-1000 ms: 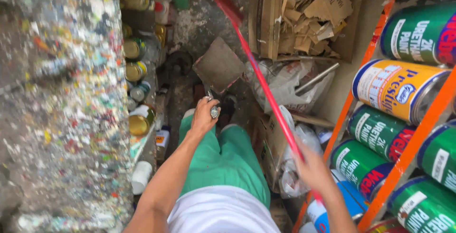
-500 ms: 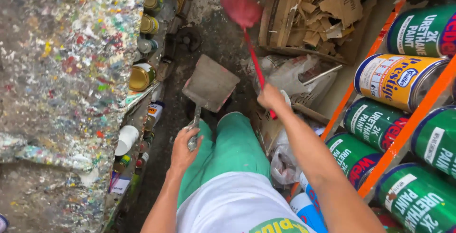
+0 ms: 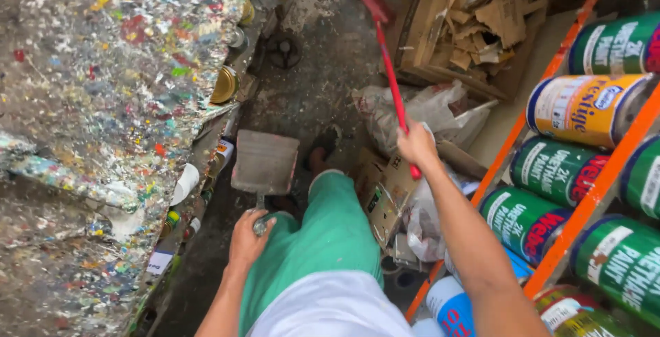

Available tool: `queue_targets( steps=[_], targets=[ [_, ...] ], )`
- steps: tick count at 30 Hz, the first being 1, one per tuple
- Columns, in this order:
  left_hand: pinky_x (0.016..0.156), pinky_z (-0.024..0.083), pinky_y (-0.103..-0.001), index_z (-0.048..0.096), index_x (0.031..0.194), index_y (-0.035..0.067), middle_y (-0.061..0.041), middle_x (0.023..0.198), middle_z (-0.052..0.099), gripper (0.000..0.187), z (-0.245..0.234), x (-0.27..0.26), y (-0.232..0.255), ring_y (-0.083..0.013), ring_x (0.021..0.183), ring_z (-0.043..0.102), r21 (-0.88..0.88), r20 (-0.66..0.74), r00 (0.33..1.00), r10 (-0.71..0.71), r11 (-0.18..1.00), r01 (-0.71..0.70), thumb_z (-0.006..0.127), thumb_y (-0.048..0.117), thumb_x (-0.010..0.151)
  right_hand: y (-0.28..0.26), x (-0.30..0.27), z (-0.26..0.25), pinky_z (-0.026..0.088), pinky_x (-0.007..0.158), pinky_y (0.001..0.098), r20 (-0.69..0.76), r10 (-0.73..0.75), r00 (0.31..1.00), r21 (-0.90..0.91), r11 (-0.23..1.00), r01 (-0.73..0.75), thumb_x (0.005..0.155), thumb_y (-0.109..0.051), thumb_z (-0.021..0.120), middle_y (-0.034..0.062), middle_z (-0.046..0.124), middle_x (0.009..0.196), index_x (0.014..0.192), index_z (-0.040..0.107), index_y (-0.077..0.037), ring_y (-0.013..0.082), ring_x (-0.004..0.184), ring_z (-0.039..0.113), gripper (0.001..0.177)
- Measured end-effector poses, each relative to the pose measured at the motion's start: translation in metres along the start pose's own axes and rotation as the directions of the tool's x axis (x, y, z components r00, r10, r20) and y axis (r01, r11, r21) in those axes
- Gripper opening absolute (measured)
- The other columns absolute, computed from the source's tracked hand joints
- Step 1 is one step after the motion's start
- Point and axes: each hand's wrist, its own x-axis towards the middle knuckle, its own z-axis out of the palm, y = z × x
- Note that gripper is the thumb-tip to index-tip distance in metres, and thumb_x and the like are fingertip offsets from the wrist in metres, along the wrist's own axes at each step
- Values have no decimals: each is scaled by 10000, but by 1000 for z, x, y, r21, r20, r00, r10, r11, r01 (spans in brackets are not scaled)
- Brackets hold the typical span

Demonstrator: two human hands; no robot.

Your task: Sweeping the floor of a paint shop using a broom and a dustpan to collect debris.

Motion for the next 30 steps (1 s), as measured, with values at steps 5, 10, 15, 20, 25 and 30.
queue_targets(
  steps=[5,10,15,20,25,30],
  targets=[
    [955,589,-512,804,1266,146,-98,1311,760,501,-9,-41,-34,-350,1207,738,61,-5,999,-50,997,50,728,541,968,-50,152,67,487,999,653,-47,-27,999,0,1000,27,933,-202,500,347,694,1300,1443,615,-145,627,1207,613,525],
    [951,586,-526,794,1331,179,-107,1362,744,545,-11,-85,-67,-374,1260,714,88,42,984,-175,981,171,716,570,960,-62,156,118,574,948,604,92,-84,992,-201,974,101,948,-119,497,280,747,1260,1427,627,-133,530,1165,701,497],
    [964,586,-534,784,1331,188,-128,1327,757,510,-16,-81,-76,-382,1226,723,50,-18,996,-87,995,88,731,542,967,-32,33,68,576,850,589,260,81,962,-377,926,24,1019,-141,509,260,739,1191,1376,584,-127,496,1028,728,366],
    [937,585,-560,773,1343,179,-136,1335,761,540,-1,-67,-90,-397,1227,718,58,4,999,-53,997,53,716,564,969,28,-72,51,505,724,532,347,-57,936,-291,942,165,946,-223,592,224,747,933,1370,664,-132,419,786,674,441],
    [974,575,-551,770,1365,193,-143,1372,760,585,1,-69,-86,-402,1249,717,63,2,995,-102,993,102,708,603,952,4,-162,-5,432,657,458,289,31,957,-212,977,32,1073,-257,563,175,738,845,1627,579,-268,307,678,622,555],
    [1015,571,-539,731,1452,224,-173,1414,757,629,-2,-80,-59,-419,1294,707,-5,33,955,-294,956,295,710,593,944,23,-49,-20,471,911,647,50,-93,994,-210,972,101,1064,-344,456,367,714,1150,1548,518,-123,605,1086,650,535]
  ],
)
